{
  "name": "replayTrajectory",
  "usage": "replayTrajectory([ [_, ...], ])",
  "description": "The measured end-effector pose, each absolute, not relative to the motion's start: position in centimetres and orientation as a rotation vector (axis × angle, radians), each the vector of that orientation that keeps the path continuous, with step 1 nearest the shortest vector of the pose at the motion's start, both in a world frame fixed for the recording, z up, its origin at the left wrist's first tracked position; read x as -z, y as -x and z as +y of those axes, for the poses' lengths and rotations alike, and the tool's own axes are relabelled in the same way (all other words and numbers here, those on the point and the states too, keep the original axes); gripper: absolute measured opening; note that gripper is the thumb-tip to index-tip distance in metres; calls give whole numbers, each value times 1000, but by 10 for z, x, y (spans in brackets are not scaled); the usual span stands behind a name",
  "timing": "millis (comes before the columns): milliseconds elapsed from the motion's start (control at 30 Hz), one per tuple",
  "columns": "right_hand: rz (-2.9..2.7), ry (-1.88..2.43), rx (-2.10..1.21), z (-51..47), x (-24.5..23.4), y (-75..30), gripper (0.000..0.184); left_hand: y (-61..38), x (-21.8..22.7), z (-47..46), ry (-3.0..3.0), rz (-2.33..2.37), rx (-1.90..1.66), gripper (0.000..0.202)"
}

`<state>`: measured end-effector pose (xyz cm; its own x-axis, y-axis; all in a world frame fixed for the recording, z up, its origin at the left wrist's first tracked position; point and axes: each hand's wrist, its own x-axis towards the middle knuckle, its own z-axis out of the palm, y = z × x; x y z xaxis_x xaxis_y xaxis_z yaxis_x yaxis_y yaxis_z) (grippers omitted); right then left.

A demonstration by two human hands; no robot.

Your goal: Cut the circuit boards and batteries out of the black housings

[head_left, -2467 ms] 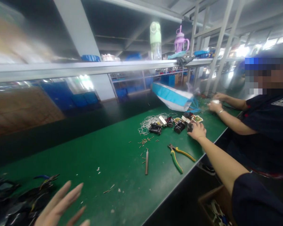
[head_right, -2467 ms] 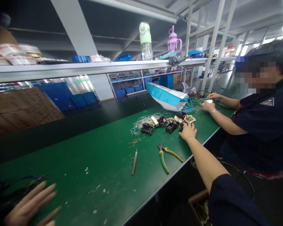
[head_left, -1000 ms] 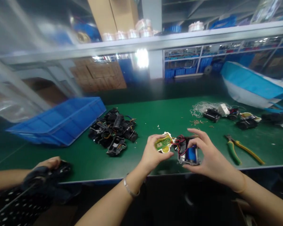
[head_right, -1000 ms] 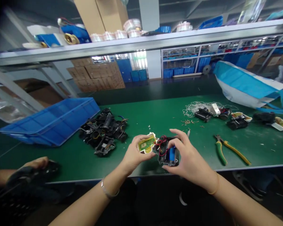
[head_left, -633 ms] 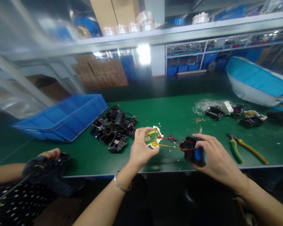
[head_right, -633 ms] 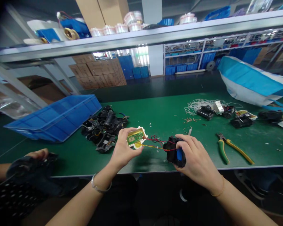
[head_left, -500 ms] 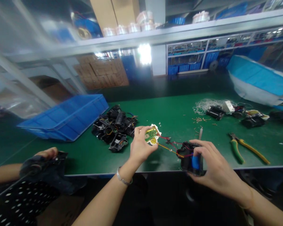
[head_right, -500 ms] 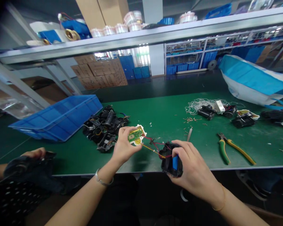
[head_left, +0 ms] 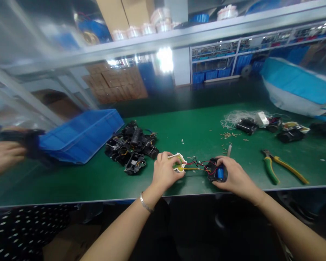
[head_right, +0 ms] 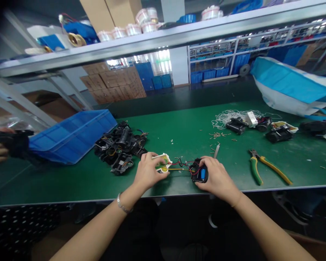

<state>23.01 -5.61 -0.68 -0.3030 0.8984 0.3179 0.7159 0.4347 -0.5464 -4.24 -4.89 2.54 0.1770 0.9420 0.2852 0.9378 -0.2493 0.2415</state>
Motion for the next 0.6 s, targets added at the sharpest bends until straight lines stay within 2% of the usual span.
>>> replayTrajectory([
  [133, -2105, 1406, -385, -46, 25, -235, 48, 44, -14, -55, -2404, 1958, -439, 29],
  [267, -2140, 1344, -472, -50, 16, -248, 80, 45, -11, -62, -2415, 1901, -398, 37],
  [300, -2121, 1349, -482, -51, 13, -256, 84, 44, -13, -63, -2429, 1861, -427, 40],
  [367, -1998, 1454, -375, -53, 12, -279, 77, 37, -17, -64, -2477, 1734, -508, 37],
  [433, -1786, 1674, -104, -54, 19, -307, 68, 27, -21, -63, -2542, 1554, -538, 25],
  [500, -1562, 1903, 148, -56, 31, -333, 68, 17, -22, -60, -2594, 1396, -494, 22],
  [533, -1474, 1985, 202, -57, 37, -343, 71, 12, -20, -58, -2610, 1347, -461, 24],
  [600, -1428, 1996, 78, -61, 49, -355, 75, 4, -15, -53, -2624, 1312, -403, 30],
])
